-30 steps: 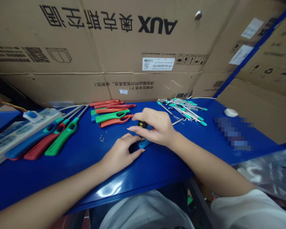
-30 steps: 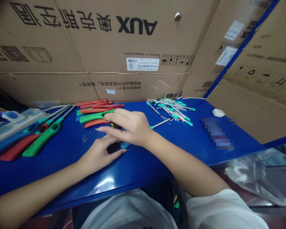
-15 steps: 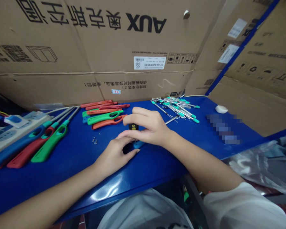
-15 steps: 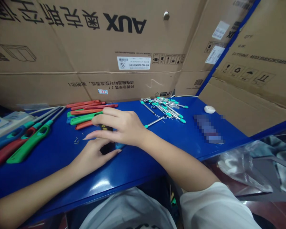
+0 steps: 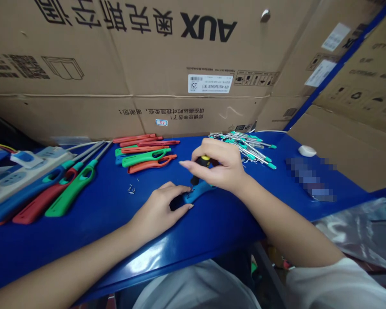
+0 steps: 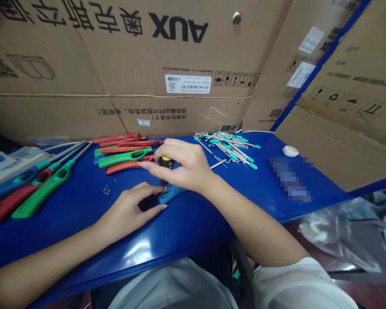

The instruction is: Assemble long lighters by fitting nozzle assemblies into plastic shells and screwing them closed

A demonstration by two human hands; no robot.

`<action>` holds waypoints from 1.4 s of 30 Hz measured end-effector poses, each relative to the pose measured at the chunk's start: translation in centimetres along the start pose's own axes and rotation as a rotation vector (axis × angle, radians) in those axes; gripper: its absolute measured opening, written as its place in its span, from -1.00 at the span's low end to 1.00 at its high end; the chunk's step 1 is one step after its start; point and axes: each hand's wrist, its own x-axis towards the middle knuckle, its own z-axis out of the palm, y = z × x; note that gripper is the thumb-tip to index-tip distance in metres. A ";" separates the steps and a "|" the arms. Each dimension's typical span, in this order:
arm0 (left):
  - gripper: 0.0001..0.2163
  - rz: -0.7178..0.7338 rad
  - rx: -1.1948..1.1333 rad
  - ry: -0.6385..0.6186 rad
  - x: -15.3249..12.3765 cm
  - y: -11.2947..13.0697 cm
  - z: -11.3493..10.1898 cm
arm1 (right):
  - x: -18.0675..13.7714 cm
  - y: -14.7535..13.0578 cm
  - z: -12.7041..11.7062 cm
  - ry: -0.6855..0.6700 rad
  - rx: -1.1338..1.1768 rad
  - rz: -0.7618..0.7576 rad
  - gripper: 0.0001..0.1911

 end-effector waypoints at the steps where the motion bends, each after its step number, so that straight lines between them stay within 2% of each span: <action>1: -0.76 0.002 -0.002 -0.004 0.0 0.0 0.0 | 0.0 0.1 -0.1 -0.027 0.006 0.006 -0.82; 2: -0.76 0.003 -0.003 -0.006 0.0 0.1 -0.1 | 0.0 0.2 -0.3 -0.076 0.033 0.021 -0.85; 6: -0.75 -0.003 -0.005 -0.013 0.0 0.1 -0.2 | 0.1 -0.3 -0.6 -0.307 0.238 0.189 -0.65; 8: -0.77 -0.003 -0.007 -0.014 0.0 0.1 -0.2 | 0.1 -0.7 -0.2 -0.302 0.253 0.187 -0.73; 10: -0.77 0.002 -0.011 -0.013 0.0 0.2 -0.3 | 0.1 -1.0 0.2 -0.187 0.200 0.101 -0.80; 12: -0.77 -0.002 -0.007 -0.027 -0.1 0.4 -0.4 | 0.1 -1.0 0.4 -0.030 0.148 0.064 -0.75; 16: -0.64 -0.033 0.054 -0.071 -0.6 1.2 -1.2 | 0.5 0.6 -1.0 0.266 -0.023 0.207 -0.77; 17: -0.56 -0.047 0.086 -0.087 -0.7 1.5 -1.4 | 0.5 1.4 -1.7 0.324 -0.100 0.231 -0.76; 18: -0.48 -0.064 0.125 -0.105 -0.8 1.7 -1.7 | 0.6 2.3 -2.5 0.327 -0.181 0.256 -0.77; 19: -0.40 -0.081 0.165 -0.127 -0.9 1.9 -2.0 | 0.6 3.3 -3.3 0.292 -0.270 0.281 -0.77; 21: -0.33 -0.105 0.232 -0.165 -1.0 2.2 -2.5 | 0.5 5.3 -4.8 0.141 -0.439 0.332 -0.81; 26: -0.43 -0.053 0.294 -0.167 -1.0 1.6 -2.3 | -0.2 8.3 -6.4 -0.168 -0.600 0.551 -0.90; 30: -0.55 -0.055 0.279 -0.176 -1.1 0.8 -1.8 | -0.4 8.7 -6.6 -0.379 -0.618 0.749 -0.95; 34: -0.57 -0.084 0.237 -0.222 -1.0 0.9 -2.2 | -0.5 8.9 -7.5 -0.536 -0.613 0.909 -0.88; 38: -0.69 -0.088 0.173 -0.295 -0.7 1.1 -2.9 | -0.9 9.3 -8.3 -0.630 -0.616 1.043 -0.73; 40: -0.74 -0.068 0.162 -0.279 -0.5 0.9 -3.3 | -1.1 9.4 -8.5 -0.705 -0.600 1.104 -0.67; 42: -0.77 -0.061 0.174 -0.230 -0.4 0.6 -3.7 | -1.1 9.4 -8.6 -0.777 -0.585 1.148 -0.70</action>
